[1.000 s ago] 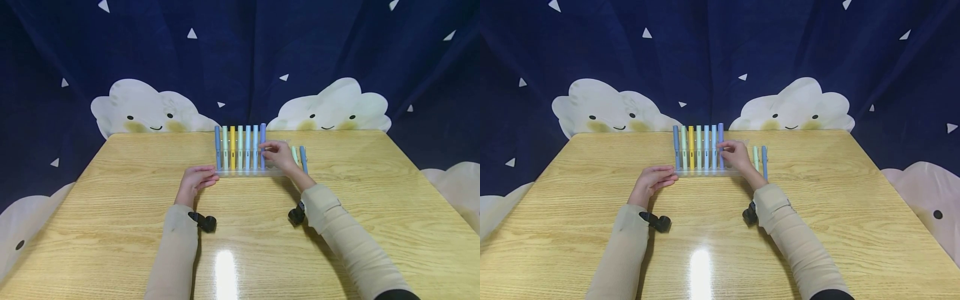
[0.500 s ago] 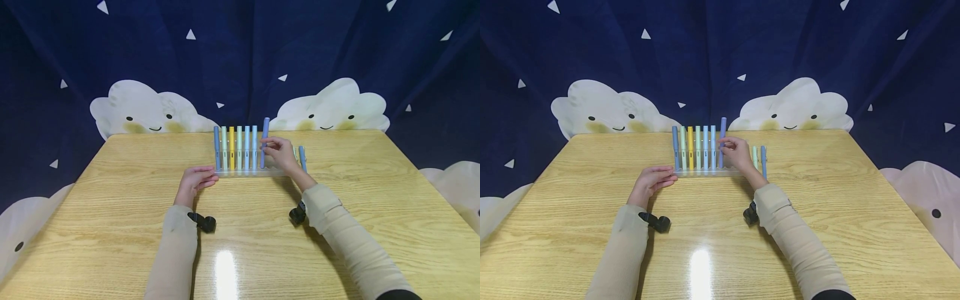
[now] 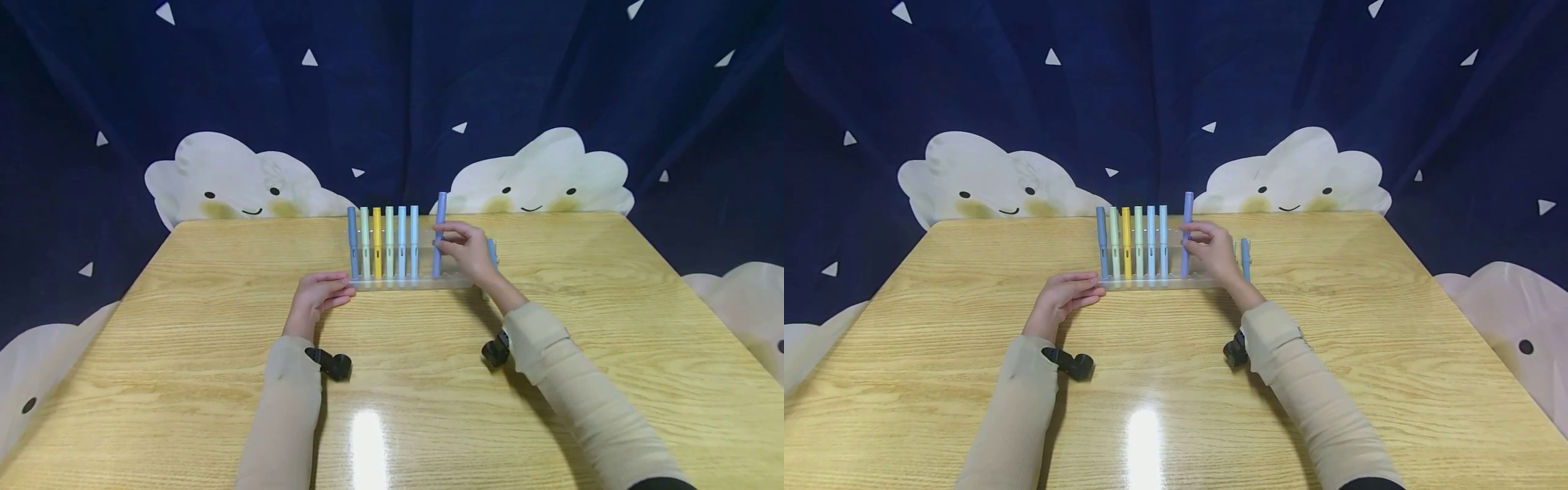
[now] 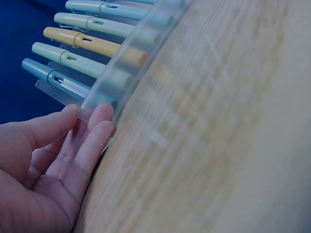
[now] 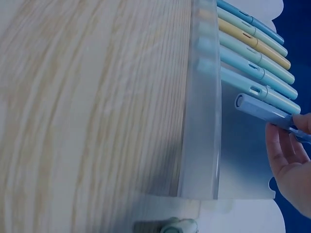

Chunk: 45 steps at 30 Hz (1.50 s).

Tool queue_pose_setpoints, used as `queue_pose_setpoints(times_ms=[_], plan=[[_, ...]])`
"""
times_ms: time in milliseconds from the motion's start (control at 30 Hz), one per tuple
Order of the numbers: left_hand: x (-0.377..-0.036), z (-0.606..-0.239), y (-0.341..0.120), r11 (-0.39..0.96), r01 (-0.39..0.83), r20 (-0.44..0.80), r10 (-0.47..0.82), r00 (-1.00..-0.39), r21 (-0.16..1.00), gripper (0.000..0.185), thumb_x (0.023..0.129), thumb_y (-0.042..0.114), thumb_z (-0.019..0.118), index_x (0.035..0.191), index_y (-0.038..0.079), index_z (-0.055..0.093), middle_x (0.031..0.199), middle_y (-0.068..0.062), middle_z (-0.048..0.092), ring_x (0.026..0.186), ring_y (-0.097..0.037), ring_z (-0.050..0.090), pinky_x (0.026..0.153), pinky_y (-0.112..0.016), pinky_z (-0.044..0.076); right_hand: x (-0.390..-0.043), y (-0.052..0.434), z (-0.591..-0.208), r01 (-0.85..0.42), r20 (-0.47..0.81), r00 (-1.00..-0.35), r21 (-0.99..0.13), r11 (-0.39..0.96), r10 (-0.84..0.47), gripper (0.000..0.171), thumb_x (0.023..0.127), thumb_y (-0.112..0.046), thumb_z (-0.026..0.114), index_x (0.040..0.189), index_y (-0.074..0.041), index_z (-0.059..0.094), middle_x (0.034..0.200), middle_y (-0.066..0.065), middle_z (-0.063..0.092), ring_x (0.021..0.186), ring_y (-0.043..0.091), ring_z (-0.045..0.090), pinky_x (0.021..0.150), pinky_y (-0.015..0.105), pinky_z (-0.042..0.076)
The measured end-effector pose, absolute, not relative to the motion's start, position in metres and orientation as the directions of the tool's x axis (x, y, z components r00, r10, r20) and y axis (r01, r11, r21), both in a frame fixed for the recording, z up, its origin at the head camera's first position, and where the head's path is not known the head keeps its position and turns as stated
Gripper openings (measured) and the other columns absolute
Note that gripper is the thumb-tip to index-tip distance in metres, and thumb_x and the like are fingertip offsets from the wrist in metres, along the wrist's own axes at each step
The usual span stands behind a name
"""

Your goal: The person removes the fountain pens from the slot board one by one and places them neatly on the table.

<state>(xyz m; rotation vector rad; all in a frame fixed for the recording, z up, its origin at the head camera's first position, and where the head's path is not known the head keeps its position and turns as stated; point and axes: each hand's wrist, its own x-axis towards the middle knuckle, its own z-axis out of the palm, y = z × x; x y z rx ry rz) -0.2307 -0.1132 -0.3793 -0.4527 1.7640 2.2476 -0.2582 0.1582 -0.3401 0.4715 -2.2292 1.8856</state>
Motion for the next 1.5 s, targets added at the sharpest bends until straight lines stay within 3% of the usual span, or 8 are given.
queue_pose_setpoints(times_ms=[400,700,967,1300,1400,1500], plan=[[-0.23,-0.379,-0.115,-0.24,-0.377,-0.386,0.009,-0.922,0.895,0.031,0.086,-0.007,0.053,0.117,-0.011,0.051,0.073,-0.009,0.065,0.063,-0.017,0.065,0.063,-0.027,0.055,-0.252,0.178,-0.336,-0.386,0.367,-0.921,-0.906,0.175,-0.134,0.027,0.081,0.012,0.056,0.107,0.013,0.057,0.102,0.021,0.057,0.078,0.013,0.059,0.066,0.026,0.055],[-0.229,-0.378,-0.115,-0.24,-0.364,-0.374,0.003,-0.927,0.9,0.032,0.085,-0.008,0.054,0.117,-0.011,0.051,0.072,-0.009,0.065,0.062,-0.017,0.065,0.062,-0.027,0.055,-0.252,0.193,-0.336,-0.391,0.377,-0.92,-0.904,0.172,-0.108,0.025,0.079,0.013,0.057,0.104,0.015,0.057,0.086,-0.003,0.063,0.076,0.007,0.059,0.064,0.023,0.055],[-0.228,-0.378,-0.114,-0.247,-0.369,-0.379,0.009,-0.925,0.896,0.032,0.084,-0.008,0.055,0.116,-0.011,0.051,0.072,-0.01,0.065,0.063,-0.017,0.065,0.063,-0.027,0.055,-0.244,0.209,-0.33,-0.356,0.342,-0.934,-0.914,0.194,-0.101,0.027,0.08,0.013,0.056,0.106,0.016,0.054,0.083,-0.009,0.061,0.073,0.007,0.059,0.062,0.019,0.053],[-0.229,-0.379,-0.114,-0.241,-0.371,-0.383,-0.003,-0.924,0.897,0.031,0.085,-0.008,0.055,0.116,-0.011,0.052,0.071,-0.009,0.065,0.062,-0.017,0.065,0.062,-0.027,0.055,-0.248,0.236,-0.338,-0.295,0.286,-0.955,-0.915,0.276,-0.074,0.025,0.082,0.007,0.057,0.107,0.007,0.058,0.098,0.012,0.058,0.078,0.004,0.055,0.063,0.02,0.054],[-0.229,-0.379,-0.113,-0.238,-0.376,-0.389,-0.006,-0.921,0.895,0.031,0.085,-0.008,0.055,0.116,-0.011,0.052,0.071,-0.009,0.065,0.061,-0.016,0.065,0.062,-0.027,0.055,-0.249,0.242,-0.34,-0.275,0.263,-0.961,-0.916,0.291,-0.083,0.028,0.083,0.007,0.056,0.111,0.01,0.055,0.099,0.022,0.056,0.078,0.005,0.055,0.064,0.023,0.055],[-0.23,-0.378,-0.112,-0.237,-0.379,-0.392,-0.008,-0.92,0.895,0.032,0.084,-0.007,0.056,0.116,-0.01,0.053,0.072,-0.009,0.065,0.061,-0.016,0.065,0.062,-0.027,0.055,-0.251,0.249,-0.341,-0.241,0.225,-0.97,-0.918,0.315,-0.087,0.033,0.084,0.006,0.056,0.116,0.013,0.05,0.1,0.024,0.055,0.077,0.007,0.056,0.067,0.03,0.055]])
